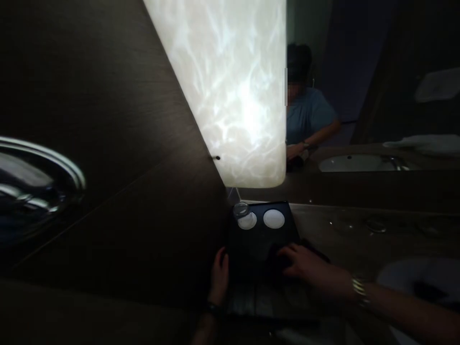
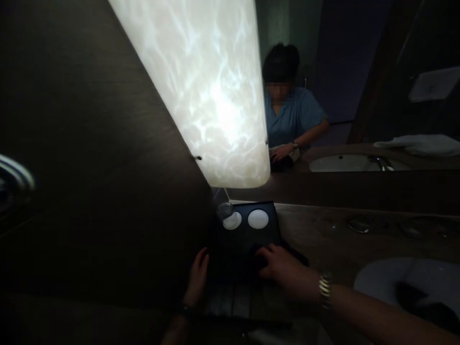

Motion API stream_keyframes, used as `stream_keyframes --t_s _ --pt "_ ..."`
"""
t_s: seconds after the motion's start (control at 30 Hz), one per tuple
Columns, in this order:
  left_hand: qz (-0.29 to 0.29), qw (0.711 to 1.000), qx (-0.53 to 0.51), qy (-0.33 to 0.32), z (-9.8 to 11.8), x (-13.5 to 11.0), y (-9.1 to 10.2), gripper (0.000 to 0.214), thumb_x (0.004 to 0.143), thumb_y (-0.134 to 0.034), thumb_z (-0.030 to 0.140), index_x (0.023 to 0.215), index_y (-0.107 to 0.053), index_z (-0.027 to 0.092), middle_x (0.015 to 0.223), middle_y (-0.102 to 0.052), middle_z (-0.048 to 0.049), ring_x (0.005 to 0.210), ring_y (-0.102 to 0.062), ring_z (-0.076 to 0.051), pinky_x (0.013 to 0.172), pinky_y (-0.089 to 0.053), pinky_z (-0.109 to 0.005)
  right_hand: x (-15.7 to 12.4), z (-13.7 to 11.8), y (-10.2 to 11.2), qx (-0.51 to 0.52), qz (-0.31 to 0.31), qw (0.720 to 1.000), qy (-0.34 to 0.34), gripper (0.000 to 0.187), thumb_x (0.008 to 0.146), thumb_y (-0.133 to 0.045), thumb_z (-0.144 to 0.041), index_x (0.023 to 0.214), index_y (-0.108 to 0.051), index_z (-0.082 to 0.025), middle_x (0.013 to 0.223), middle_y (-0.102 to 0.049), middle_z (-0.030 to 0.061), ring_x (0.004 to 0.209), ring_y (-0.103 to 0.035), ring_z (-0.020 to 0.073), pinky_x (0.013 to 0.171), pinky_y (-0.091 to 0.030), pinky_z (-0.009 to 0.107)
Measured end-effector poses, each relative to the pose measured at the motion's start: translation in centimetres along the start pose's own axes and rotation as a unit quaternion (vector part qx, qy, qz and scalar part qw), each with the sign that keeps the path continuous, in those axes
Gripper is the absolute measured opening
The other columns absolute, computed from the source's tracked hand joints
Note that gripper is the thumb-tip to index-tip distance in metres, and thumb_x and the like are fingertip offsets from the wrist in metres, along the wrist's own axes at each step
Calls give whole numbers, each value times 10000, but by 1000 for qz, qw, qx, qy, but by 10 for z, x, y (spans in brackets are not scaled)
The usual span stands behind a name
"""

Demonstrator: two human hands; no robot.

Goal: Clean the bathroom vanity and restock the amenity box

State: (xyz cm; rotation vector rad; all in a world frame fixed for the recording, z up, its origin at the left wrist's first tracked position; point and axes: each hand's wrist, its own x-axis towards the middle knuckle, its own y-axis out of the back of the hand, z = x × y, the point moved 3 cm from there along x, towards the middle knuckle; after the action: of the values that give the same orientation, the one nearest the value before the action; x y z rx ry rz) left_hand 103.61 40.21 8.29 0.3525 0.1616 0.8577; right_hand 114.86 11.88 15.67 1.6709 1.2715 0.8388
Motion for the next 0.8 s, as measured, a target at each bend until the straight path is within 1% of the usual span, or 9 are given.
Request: stream_keyframes --t_s 0.07,0.1,0.23,0.3,0.4,0.47,0.57,0.67,0.8 --pt "-19 999 -15 38 -4 -3 -4 417 892 -518 345 1209 -621 93 1292 -683 -225 1227 -645 -319 1091 -495 -465 -14 12 4 -16 -3 1000 -24 267 845 -602 -160 1019 -783 -251 1417 -542 120 1229 -515 327 1035 -444 527" --pt "-23 998 -26 54 -4 -3 -5 424 902 -523 344 1223 -614 83 1320 -666 -234 1260 -623 -324 1120 -468 -470 -7 9 2 -28 -6 999 -23 255 857 -596 -167 1017 -779 -244 1391 -548 133 1217 -513 337 1016 -450 540" --pt "8 993 -73 93 0 -5 -8 343 918 -508 297 1166 -642 101 1315 -674 -207 1274 -613 -305 1148 -439 -429 76 -42 -19 -70 -4 997 43 264 948 -534 -245 1118 -736 -254 1359 -542 152 1176 -510 351 923 -495 541" --pt "21 991 -90 100 3 -7 -8 318 927 -469 265 1130 -649 98 1287 -689 -204 1239 -636 -293 1130 -457 -410 99 -59 -22 -59 -6 996 64 270 963 -517 -250 1125 -733 -252 1341 -545 149 1162 -517 332 929 -501 525" --pt "17 990 -98 100 6 -11 -7 324 946 -462 270 1145 -637 83 1268 -696 -218 1192 -658 -303 1101 -479 -432 88 -44 0 56 -45 995 65 300 848 -651 -202 1132 -732 -255 1318 -560 101 1156 -549 269 1002 -496 438" --pt "10 991 -90 99 7 -13 -8 347 963 -468 294 1176 -628 71 1284 -685 -228 1206 -646 -312 1102 -474 -440 73 -15 25 98 -12 995 21 399 782 -681 -166 1172 -719 -239 1347 -556 91 1179 -552 249 1038 -483 388" --pt "8 992 -76 100 9 -14 -9 373 983 -439 282 1206 -617 43 1310 -662 -249 1230 -626 -317 1121 -451 -440 64 18 45 -10 70 993 -91 499 799 -622 -137 1297 -654 -131 1499 -451 204 1291 -470 356 1082 -442 508" --pt "15 991 -74 106 10 -12 -10 356 971 -448 248 1185 -624 23 1285 -666 -269 1211 -628 -339 1122 -442 -470 60 10 25 -65 29 995 -76 477 796 -618 -148 1269 -667 -122 1546 -403 229 1323 -419 431 1057 -431 598" --pt "18 991 -81 103 10 -9 -12 338 965 -456 247 1154 -631 29 1248 -682 -274 1167 -648 -349 1095 -464 -503 70 -36 -11 18 -30 998 54 373 777 -667 -210 1146 -725 -210 1484 -497 129 1265 -477 364 1043 -461 528"
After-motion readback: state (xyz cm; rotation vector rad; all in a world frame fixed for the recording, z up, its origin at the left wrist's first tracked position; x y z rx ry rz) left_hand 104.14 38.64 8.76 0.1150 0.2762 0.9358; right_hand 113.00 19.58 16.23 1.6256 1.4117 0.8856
